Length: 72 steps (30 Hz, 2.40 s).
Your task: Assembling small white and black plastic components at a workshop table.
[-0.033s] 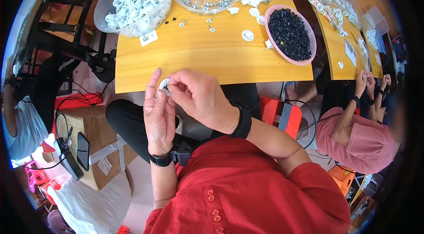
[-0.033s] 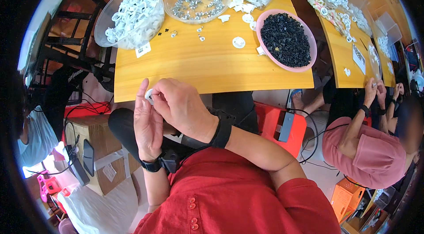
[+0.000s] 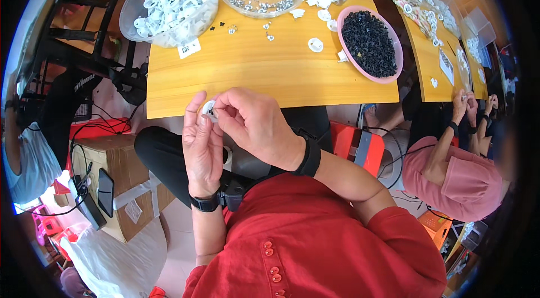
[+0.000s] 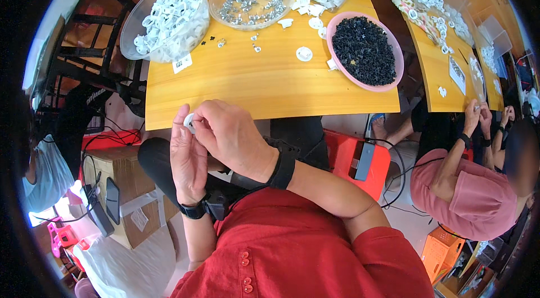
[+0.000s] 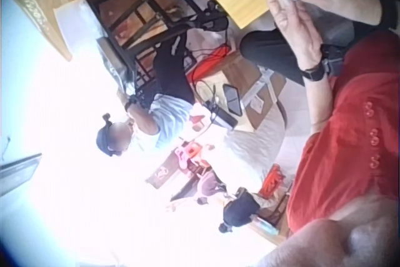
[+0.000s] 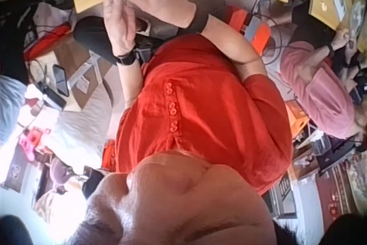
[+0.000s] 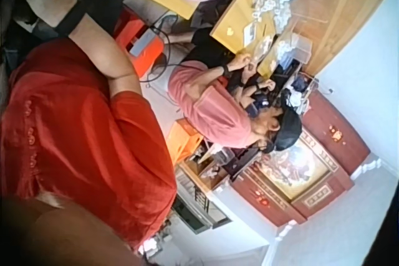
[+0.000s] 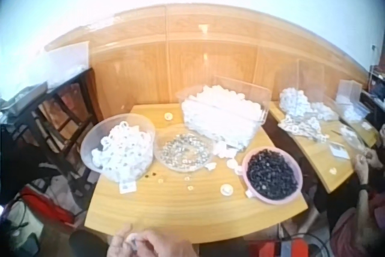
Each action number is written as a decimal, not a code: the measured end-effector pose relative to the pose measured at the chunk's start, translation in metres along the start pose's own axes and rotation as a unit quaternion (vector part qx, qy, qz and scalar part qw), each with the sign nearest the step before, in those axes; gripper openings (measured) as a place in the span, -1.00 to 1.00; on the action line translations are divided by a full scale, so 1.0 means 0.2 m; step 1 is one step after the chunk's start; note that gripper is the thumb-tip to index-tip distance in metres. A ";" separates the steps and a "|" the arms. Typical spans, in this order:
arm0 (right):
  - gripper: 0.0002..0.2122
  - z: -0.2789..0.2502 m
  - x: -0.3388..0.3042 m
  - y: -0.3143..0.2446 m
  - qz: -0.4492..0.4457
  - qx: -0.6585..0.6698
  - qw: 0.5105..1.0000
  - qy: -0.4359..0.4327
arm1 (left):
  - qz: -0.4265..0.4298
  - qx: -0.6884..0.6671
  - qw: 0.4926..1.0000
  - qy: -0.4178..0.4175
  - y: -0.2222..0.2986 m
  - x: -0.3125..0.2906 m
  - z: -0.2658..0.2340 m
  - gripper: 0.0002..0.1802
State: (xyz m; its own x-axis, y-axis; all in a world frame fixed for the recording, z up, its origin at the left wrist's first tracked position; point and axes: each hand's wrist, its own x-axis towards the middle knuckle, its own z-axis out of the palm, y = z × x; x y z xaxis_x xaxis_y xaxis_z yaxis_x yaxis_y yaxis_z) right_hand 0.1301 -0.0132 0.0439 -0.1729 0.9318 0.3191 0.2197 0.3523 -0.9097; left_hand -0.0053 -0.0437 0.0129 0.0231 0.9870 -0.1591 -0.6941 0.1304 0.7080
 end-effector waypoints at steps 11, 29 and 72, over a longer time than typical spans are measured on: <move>-0.88 0.00 0.02 -0.03 -0.070 0.002 0.998 -0.006 | 0.045 -0.025 0.999 -0.014 0.01 -0.01 -0.01 -0.68; -0.93 -0.01 0.01 -0.04 -0.033 0.054 0.997 -0.052 | 0.142 0.125 0.982 -0.019 0.00 -0.06 -0.07 -0.67; -0.88 0.07 -0.06 -0.01 0.236 0.427 0.873 0.022 | 0.081 0.040 0.996 -0.008 -0.01 -0.06 0.04 -0.76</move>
State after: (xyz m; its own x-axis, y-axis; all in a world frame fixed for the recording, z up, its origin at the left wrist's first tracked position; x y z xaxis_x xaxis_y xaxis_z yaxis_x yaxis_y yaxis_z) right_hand 0.1179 -0.0262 0.0384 -0.2162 0.9645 -0.1516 -0.5425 -0.2477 -0.8027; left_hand 0.0019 -0.0553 0.0191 -0.0728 0.9970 -0.0278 -0.6303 -0.0244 0.7760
